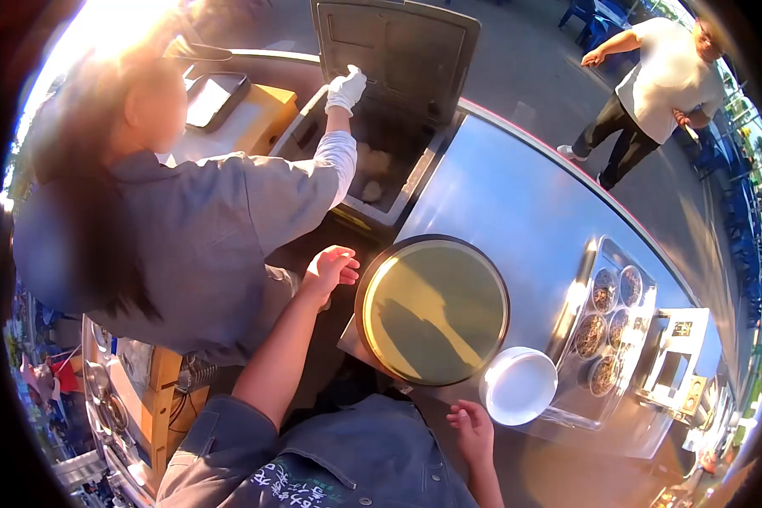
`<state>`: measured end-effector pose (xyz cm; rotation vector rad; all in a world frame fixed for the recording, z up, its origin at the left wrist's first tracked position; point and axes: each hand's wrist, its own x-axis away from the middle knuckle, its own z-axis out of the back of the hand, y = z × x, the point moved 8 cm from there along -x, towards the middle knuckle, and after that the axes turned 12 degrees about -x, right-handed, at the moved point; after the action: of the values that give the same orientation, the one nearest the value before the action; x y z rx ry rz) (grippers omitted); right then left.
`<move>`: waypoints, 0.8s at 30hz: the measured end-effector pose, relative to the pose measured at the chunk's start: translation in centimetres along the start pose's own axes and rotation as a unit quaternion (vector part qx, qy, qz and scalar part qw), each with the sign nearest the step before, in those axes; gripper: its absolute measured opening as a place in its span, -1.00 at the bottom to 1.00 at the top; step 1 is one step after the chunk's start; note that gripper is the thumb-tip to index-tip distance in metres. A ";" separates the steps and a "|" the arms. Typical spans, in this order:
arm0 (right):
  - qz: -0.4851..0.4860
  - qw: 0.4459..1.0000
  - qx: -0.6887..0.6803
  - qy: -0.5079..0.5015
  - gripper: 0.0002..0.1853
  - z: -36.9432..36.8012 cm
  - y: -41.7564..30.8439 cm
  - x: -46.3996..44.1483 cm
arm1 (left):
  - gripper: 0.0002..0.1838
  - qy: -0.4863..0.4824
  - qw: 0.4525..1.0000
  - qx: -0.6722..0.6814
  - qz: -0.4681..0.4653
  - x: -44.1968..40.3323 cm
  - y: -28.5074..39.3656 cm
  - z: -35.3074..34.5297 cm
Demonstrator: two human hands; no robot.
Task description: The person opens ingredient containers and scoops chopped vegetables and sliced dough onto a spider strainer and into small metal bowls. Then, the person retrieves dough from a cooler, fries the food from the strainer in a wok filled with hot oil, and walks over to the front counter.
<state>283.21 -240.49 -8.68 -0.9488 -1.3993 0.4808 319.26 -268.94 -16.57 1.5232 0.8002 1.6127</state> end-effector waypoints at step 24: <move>0.179 0.939 0.286 0.061 -0.70 -8.0 -14.8 -10.6 | -0.83 0.038 0.996 0.071 -0.022 -13.1 2.9 -3.0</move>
<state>285.66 -259.25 -2.68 -0.7313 -0.8896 1.0213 315.88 -281.47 -21.08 1.5399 1.0023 1.6185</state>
